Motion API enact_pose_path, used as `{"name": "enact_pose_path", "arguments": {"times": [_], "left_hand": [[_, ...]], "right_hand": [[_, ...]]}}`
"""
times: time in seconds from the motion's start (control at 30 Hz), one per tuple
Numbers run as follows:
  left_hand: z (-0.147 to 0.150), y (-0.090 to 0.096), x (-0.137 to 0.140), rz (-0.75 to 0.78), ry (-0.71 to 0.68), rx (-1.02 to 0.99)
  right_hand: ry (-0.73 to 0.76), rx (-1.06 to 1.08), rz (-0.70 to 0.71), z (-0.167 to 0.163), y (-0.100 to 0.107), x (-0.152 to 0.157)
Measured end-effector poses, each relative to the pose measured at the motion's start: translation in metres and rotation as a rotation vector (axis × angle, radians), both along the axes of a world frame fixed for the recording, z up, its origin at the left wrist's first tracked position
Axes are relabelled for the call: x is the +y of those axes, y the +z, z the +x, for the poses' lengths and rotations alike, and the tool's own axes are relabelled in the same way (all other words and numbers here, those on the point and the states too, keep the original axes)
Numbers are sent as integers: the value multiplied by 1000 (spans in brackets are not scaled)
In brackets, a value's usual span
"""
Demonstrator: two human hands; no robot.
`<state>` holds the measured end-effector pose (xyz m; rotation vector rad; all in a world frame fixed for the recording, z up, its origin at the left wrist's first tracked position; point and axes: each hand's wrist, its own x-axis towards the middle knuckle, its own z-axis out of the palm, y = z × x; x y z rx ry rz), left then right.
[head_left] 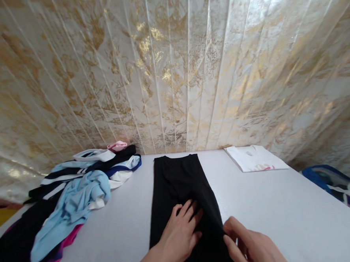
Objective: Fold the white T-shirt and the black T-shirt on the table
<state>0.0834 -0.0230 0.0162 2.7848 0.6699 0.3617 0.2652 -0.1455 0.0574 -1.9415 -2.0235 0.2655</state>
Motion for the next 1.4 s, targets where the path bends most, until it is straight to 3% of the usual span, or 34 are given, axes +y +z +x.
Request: {"name": "enact_pose_path", "arguments": {"times": [0.13, 0.2, 0.33, 0.53, 0.77, 0.93, 1.13, 1.33, 1.4], "left_hand": [[-1, -3, -3, 13, -63, 6], [-1, 0, -4, -9, -96, 14], [-2, 7, -4, -18, -152, 40], [0, -1, -5, 106, -189, 46], [11, -45, -4, 319, -225, -56], [15, -58, -2, 473, -206, -226], [14, -46, -5, 326, -196, -177], [13, -39, -8, 220, -264, -128], [12, -35, -8, 178, -293, -120]], "right_hand": [[71, -125, -253, -18, -5, 16], [53, -110, -296, -14, -1, 23], [-54, -47, -228, 8, 17, 41], [82, 169, -81, 29, 12, 93], [135, 86, -12, -7, 2, 168], [208, 117, -36, -34, -8, 188], [174, 264, -17, -20, -9, 193], [178, 827, -17, -16, -6, 193], [223, 764, -38, -16, -8, 191]]}}
